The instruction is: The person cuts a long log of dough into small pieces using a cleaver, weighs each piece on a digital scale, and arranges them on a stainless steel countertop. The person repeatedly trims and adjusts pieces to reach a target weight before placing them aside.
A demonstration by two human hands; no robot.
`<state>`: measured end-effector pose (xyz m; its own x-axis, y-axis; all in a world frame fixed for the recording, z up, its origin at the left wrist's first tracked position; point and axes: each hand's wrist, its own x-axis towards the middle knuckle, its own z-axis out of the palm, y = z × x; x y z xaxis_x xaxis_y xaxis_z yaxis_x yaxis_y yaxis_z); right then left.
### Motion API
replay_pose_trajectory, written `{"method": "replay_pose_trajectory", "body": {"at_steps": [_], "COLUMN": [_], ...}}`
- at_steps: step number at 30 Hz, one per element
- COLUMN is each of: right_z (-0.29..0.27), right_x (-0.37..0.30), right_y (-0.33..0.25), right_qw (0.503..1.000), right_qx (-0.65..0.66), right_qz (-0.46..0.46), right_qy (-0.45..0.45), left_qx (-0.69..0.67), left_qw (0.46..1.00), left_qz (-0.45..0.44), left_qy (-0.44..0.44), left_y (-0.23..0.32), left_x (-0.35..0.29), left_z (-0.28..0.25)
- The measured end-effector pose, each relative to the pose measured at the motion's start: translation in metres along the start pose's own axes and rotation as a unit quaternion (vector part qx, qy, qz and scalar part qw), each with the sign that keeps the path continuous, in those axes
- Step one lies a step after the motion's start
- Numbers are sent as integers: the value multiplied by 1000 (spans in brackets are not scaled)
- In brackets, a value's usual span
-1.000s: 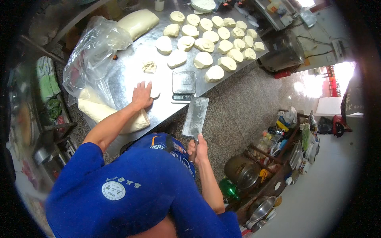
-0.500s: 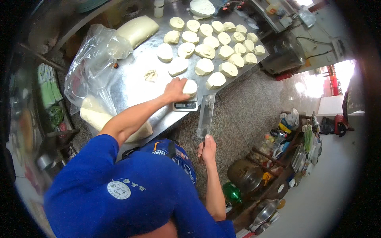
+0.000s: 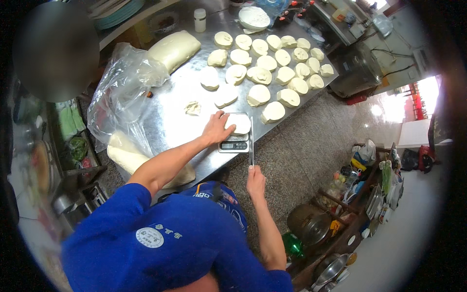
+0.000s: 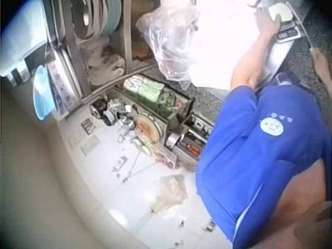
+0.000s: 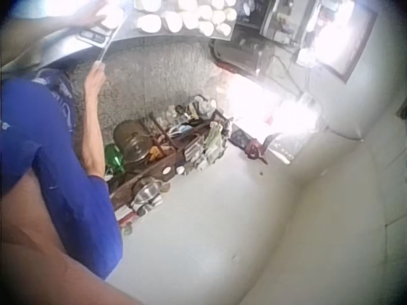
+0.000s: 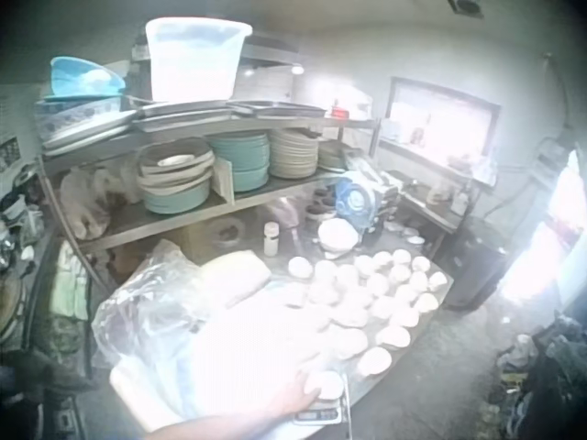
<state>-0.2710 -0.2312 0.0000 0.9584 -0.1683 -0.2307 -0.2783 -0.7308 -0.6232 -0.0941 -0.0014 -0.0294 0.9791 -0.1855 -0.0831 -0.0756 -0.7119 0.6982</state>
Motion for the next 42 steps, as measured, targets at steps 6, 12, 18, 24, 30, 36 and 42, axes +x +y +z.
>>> {"method": "replay_pose_trajectory", "body": {"at_steps": [6, 12, 18, 24, 30, 36, 42], "right_z": [5, -8, -26, -29, -13, -12, -32], "right_x": [-26, -41, -49, -52, -48, -55, -55], "right_y": [-9, -33, -77, -99, -107, -99, -83], "right_qw": [954, 943, 943, 938, 928, 910, 890], "right_qx": [256, 311, 319, 329, 315, 378, 431], "right_qz": [142, 111, 81, 65, 106, 125, 144], "right_qy": [-70, -30, -42, -82, -166, -112, -44], "left_qx": [-65, -77, -123, -234, -361, 29, 223], "left_qw": [997, 995, 990, 963, 906, 996, 952], "left_qz": [30, -33, -55, -133, -220, 79, 192], "left_qy": [20, 56, 35, 14, -23, 14, -79], "left_y": [-42, -66, -75, -77, -68, -3, 13], "left_x": [-14, -30, -46, -31, -16, -42, -14], "left_z": [-25, -57, -54, -32, -10, -25, -13]}}
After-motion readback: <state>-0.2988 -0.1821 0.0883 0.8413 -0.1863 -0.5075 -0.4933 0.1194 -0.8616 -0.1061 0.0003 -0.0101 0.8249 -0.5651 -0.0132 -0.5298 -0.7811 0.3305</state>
